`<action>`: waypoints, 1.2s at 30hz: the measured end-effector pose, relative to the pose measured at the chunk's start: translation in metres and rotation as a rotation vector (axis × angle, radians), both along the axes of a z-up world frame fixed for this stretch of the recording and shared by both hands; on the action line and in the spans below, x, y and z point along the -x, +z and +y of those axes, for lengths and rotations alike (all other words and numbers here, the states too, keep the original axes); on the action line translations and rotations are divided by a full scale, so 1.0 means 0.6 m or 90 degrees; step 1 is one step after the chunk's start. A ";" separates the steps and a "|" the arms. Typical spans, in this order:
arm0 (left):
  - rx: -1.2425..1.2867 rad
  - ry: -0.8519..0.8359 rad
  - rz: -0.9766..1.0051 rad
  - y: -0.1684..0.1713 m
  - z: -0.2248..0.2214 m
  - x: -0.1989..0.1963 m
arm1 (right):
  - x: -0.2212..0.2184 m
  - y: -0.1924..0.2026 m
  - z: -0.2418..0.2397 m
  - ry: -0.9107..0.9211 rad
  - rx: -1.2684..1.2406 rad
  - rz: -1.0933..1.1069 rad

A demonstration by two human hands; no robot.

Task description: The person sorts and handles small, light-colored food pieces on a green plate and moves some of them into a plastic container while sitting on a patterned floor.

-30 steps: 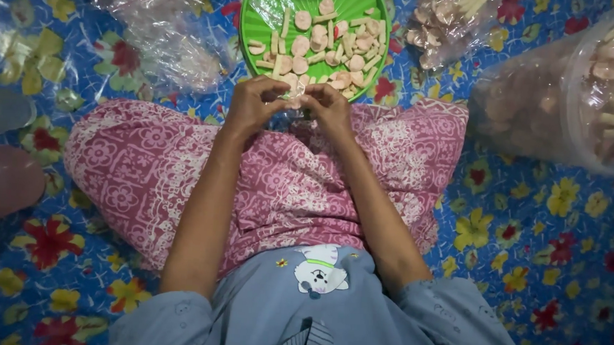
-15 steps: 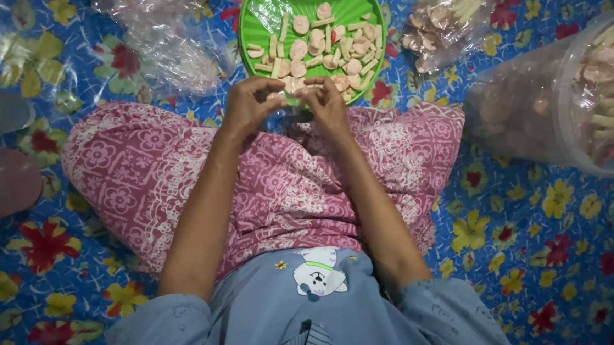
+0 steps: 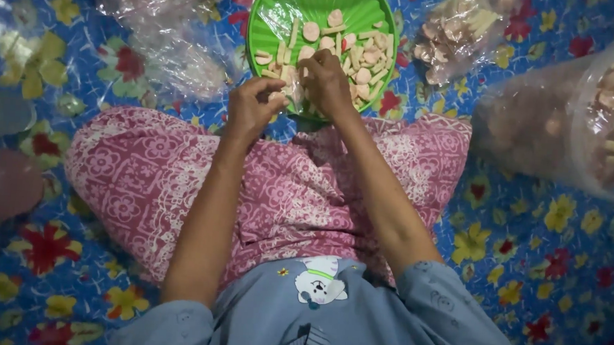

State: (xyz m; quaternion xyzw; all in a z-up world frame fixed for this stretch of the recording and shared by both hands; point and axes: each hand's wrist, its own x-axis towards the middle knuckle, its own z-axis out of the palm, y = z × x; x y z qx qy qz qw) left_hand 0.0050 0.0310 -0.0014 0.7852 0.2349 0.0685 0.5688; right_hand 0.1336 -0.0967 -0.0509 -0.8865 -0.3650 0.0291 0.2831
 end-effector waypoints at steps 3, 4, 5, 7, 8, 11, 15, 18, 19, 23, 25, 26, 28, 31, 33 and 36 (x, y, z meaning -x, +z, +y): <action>-0.020 -0.006 -0.028 0.003 0.001 -0.003 | 0.001 0.000 0.001 0.010 0.008 -0.064; -0.018 -0.007 -0.027 0.000 0.001 -0.005 | -0.002 -0.007 -0.004 0.009 0.009 -0.062; -0.020 -0.005 -0.016 -0.003 0.001 -0.007 | -0.004 -0.013 -0.009 0.009 -0.010 -0.034; -0.023 -0.004 -0.005 -0.008 0.001 -0.009 | -0.004 -0.008 -0.015 0.007 -0.030 -0.006; -0.037 -0.003 -0.023 -0.012 0.002 -0.009 | -0.002 0.003 -0.018 -0.009 -0.054 0.083; -0.034 -0.008 -0.100 -0.036 0.004 -0.005 | 0.010 -0.016 -0.043 -0.087 -0.139 0.242; -0.026 -0.017 -0.172 -0.071 0.006 -0.003 | 0.048 0.002 -0.062 -0.212 -0.323 0.428; -0.034 -0.033 -0.210 -0.072 0.006 -0.004 | 0.081 0.039 -0.061 -0.274 -0.403 0.557; -0.035 -0.035 -0.211 -0.070 0.004 -0.004 | 0.082 0.036 -0.064 -0.274 -0.405 0.556; 0.002 -0.039 -0.197 -0.061 -0.002 0.002 | 0.084 0.018 -0.074 -0.264 -0.418 0.579; -0.001 -0.047 -0.198 -0.061 -0.004 0.004 | 0.088 0.018 -0.075 -0.254 -0.423 0.585; -0.007 -0.058 -0.207 -0.064 -0.005 0.004 | 0.093 0.024 -0.072 -0.256 -0.438 0.601; -0.014 -0.068 -0.218 -0.069 -0.006 0.005 | 0.108 0.053 -0.069 -0.256 -0.452 0.615; 0.004 -0.074 -0.211 -0.068 -0.007 0.009 | 0.125 0.081 -0.069 -0.265 -0.411 0.613; -0.009 -0.090 -0.204 -0.056 -0.007 0.014 | 0.116 0.047 -0.073 -0.257 -0.397 0.609; 0.004 -0.095 -0.202 -0.078 -0.005 0.011 | 0.154 0.148 -0.057 -0.268 -0.380 0.617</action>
